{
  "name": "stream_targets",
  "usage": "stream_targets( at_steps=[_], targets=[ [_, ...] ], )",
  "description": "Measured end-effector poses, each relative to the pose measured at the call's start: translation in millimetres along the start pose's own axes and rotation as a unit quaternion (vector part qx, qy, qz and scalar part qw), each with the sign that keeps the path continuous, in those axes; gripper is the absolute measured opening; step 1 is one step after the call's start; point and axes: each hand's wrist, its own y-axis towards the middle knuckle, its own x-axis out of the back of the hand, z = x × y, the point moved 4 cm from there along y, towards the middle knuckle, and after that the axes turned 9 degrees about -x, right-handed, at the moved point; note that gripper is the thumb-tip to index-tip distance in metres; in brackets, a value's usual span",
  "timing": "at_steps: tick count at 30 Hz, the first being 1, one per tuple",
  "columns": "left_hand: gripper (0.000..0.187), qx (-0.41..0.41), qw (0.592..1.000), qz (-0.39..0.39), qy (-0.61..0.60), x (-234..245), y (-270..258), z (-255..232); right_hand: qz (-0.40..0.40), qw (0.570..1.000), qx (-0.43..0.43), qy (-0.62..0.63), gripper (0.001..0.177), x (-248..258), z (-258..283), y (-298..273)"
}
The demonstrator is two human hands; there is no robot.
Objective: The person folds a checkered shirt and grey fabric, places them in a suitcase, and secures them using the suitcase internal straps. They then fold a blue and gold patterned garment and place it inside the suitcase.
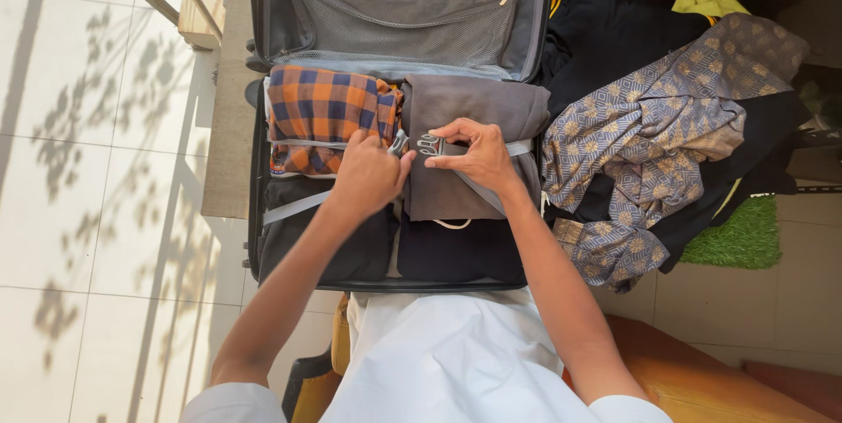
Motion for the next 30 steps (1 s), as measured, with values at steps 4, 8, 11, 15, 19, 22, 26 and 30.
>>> stream_targets(
  at_steps=[4, 8, 11, 15, 19, 22, 26, 30],
  targets=[
    [0.050, 0.137, 0.985, -0.060, 0.092, -3.6, -40.7, -13.6, -0.005, 1.000, 0.010, 0.007, 0.041, 0.2, -0.7, 1.9],
    [0.041, 0.234, 0.959, -0.156, -0.043, -14.3, -100.0, 9.9, -0.007, 1.000, -0.001, 0.001, 0.041, 1.1, -4.0, 1.1],
    [0.048, 0.359, 0.852, -0.259, -0.279, -23.4, -135.8, 14.4, -0.005, 1.000, -0.004, -0.004, 0.042, 2.8, -3.5, 0.4],
    [0.051, 0.425, 0.749, -0.348, -0.371, -16.3, -153.4, 12.1, -0.006, 1.000, 0.005, -0.006, 0.041, 2.5, -0.4, -0.3],
    [0.050, 0.464, 0.716, -0.345, -0.391, 2.7, -164.3, 22.6, -0.009, 1.000, 0.000, 0.000, 0.040, 2.4, 0.5, -1.8],
    [0.038, 0.463, 0.736, -0.322, -0.374, 10.7, -167.9, 30.2, -0.007, 1.000, 0.005, 0.009, 0.040, 0.7, 1.0, -1.7],
    [0.017, 0.437, 0.795, -0.352, -0.232, 25.6, -180.5, 38.2, -0.016, 1.000, 0.005, 0.010, 0.040, 0.6, 1.1, -3.0],
    [0.032, 0.308, 0.884, -0.335, 0.105, 59.5, -194.3, 41.9, -0.019, 1.000, 0.004, 0.016, 0.040, 0.1, -1.1, -5.6]
  ],
)
